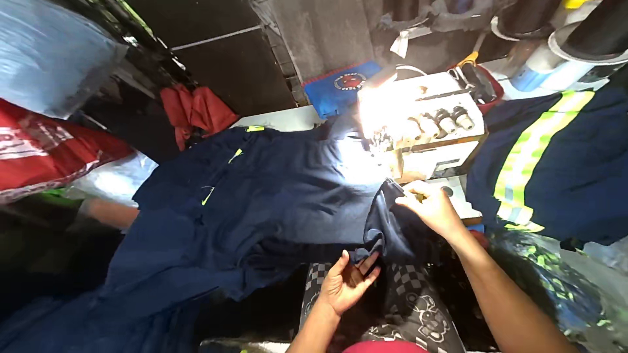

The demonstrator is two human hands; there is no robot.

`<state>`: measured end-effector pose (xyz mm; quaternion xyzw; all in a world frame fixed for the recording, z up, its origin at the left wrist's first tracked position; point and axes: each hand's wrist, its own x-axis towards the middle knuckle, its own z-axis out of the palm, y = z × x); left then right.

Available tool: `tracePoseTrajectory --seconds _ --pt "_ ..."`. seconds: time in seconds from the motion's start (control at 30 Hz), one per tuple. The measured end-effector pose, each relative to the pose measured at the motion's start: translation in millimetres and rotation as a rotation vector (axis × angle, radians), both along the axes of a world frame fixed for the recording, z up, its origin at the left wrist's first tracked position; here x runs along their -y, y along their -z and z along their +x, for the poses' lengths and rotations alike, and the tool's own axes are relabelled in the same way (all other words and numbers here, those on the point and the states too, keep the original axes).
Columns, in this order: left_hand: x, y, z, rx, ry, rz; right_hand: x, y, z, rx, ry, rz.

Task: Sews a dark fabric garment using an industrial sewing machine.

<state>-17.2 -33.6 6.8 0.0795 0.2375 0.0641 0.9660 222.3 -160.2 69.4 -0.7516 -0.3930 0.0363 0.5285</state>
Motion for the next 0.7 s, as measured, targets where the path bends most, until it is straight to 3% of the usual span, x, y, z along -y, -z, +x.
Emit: tracePoseTrajectory --seconds 0.07,0.17,0.23,0.3,0.4,0.5,0.57,0.63,0.7 --pt "-3.2 -23.1 -1.8 -0.119 -0.042 0.146 6.0 -2.9 -2.4 -0.138 -0.068 -0.002" --pt "-20.3 -40.1 -26.7 -0.095 -0.140 0.581 27.3 -3.8 -19.6 -0.504 -0.263 -0.117" --pt "-34.7 -56.6 -41.8 -0.174 -0.295 0.899 45.6 19.1 -38.3 -0.671 -0.339 -0.183" --pt "-50.3 -72.3 -43.9 -0.285 -0.416 1.091 67.2 49.9 -55.9 -0.693 -0.363 -0.323" --pt "-66.7 -81.7 -30.9 -0.425 -0.530 1.171 113.0 71.6 -74.9 -0.661 -0.309 -0.362" --pt "-72.9 -78.0 -16.7 -0.512 -0.544 1.197 168.4 27.5 -87.0 -0.763 -0.194 -0.070" --pt "-76.6 -64.9 -11.7 -0.564 -0.465 1.291 190.4 2.5 -84.0 -0.762 -0.244 -0.060" --pt "-82.1 -49.4 -6.2 -0.609 -0.422 1.404 189.3 24.5 -69.7 -0.548 -0.163 -0.351" --pt "-85.2 -43.9 -4.7 -0.619 -0.407 1.481 174.7 57.0 -55.9 -0.337 0.069 -0.790"
